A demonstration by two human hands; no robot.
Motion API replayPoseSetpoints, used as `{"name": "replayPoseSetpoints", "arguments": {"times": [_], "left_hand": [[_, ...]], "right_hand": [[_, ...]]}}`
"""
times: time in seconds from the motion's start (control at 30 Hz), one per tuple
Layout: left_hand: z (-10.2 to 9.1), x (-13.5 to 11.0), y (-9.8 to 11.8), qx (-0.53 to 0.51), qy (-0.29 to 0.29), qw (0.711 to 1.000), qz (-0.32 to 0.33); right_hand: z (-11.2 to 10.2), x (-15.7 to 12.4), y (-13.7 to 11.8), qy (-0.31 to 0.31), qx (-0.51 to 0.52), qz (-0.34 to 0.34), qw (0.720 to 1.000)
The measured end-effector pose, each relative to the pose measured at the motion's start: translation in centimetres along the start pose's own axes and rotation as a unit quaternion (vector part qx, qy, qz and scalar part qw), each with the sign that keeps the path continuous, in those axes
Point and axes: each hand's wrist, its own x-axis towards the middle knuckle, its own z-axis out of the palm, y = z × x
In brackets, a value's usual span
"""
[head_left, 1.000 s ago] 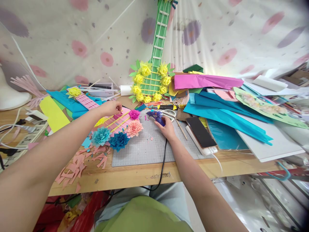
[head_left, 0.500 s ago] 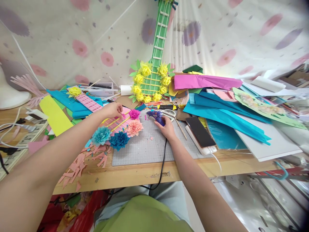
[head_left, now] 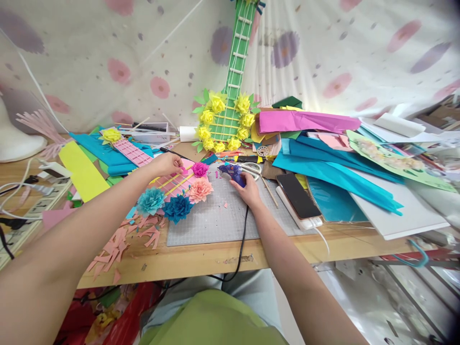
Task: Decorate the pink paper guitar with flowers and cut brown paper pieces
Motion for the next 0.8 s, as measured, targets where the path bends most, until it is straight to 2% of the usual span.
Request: {"name": "replayPoseSetpoints", "arguments": {"times": [0.17,0.3,0.5,0.63,0.8], "left_hand": [[0.12,0.05,-0.32,-0.005,-0.02,1.0,0.006],[-0.1,-0.2,-0.22,0.023,-0.01,1.0,0.001],[-0.49,-0.53,-0.14,0.008,-0.011,1.0,0.003],[-0.25,-0.32,-0.46,0.002,0.019,1.0,-0.024],[0.03,-0.26,-0.7,-0.035,0.015,0.998,-0.043]], "right_hand": [[-0.01,-0.02,-0.03,0.0,-0.005,0.007,1.0],[0.02,-0.02,0.11,-0.004,-0.006,0.004,1.0],[0.06,-0.01,0.13,-0.001,-0.008,0.003,1.0],[0.04,-0.05,0.09,0.0,-0.006,0.005,1.0],[0.09,-0.04,0.1,0.002,-0.004,0.004,1.0]]}}
